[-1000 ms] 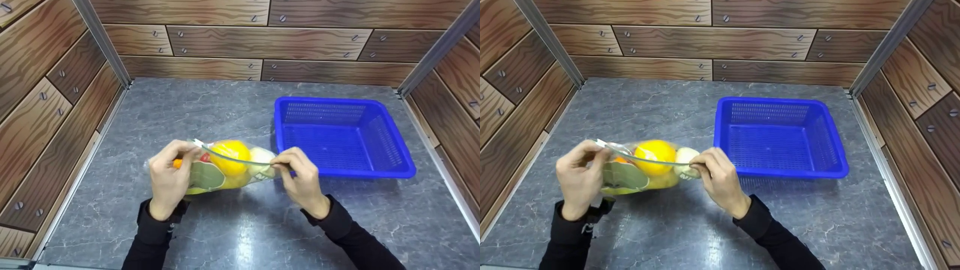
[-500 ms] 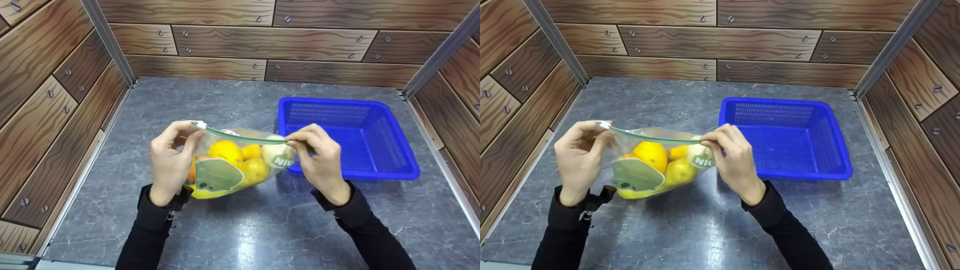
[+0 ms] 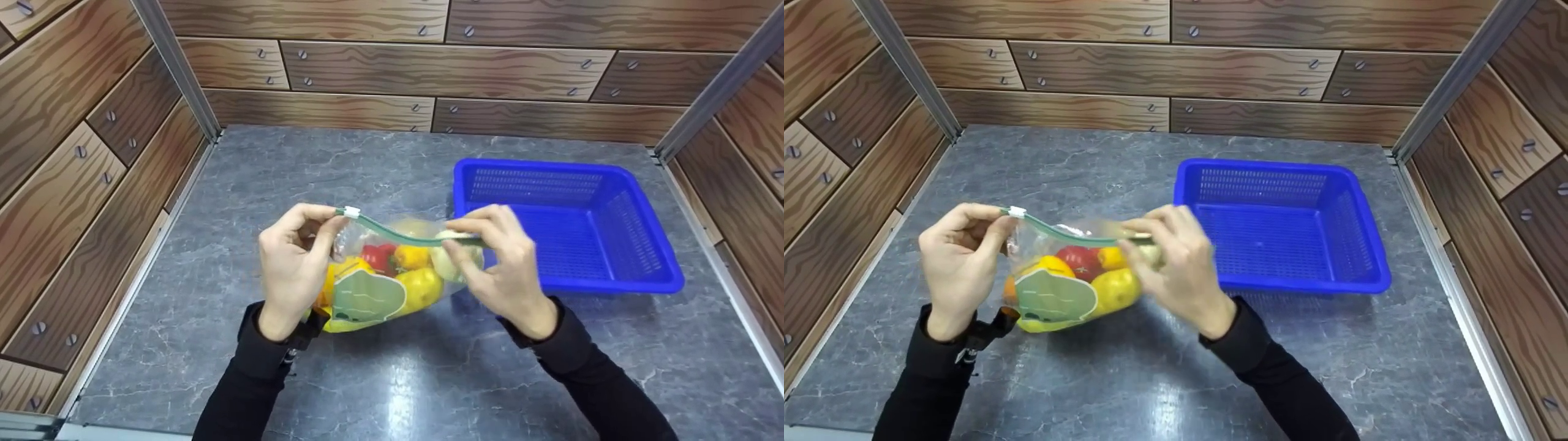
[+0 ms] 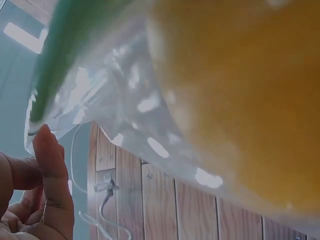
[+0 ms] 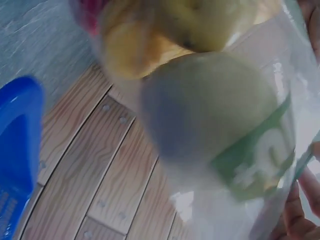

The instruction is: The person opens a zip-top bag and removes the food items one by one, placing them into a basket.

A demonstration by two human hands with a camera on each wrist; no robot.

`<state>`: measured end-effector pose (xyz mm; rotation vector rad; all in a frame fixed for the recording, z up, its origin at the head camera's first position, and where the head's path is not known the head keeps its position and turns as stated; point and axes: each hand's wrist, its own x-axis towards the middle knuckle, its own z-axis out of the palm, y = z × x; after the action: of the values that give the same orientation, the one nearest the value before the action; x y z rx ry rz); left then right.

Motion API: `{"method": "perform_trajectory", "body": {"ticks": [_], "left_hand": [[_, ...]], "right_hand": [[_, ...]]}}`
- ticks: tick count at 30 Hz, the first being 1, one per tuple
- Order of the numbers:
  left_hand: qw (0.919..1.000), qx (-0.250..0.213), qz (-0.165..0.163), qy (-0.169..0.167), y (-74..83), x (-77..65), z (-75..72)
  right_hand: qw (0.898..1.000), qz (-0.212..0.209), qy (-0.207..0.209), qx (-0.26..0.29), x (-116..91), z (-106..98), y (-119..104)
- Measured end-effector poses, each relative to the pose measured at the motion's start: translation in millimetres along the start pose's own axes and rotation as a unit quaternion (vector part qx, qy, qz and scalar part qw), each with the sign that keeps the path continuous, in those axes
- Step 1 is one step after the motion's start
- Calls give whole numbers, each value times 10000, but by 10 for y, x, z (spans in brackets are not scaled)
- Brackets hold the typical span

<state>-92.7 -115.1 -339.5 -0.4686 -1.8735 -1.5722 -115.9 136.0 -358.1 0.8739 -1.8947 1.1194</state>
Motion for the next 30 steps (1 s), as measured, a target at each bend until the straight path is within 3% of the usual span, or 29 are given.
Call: {"method": "perform_trajectory", "body": {"ticks": [6,14,22,30], "left_hand": [[9998,94,26,-200,26,-37,111],[9992,129,119,-346,22,-75,191],[9992,119,273,-268,34,-71,199],[9988,170,386,-235,39,-55,162]], "right_hand": [[9972,-674,-312,-7,116,271,-179],[9960,-511,-667,301,271,529,-220],[9954,-653,-625,311,335,542,-282],[9968,-433,-636,228,276,470,-240]]}}
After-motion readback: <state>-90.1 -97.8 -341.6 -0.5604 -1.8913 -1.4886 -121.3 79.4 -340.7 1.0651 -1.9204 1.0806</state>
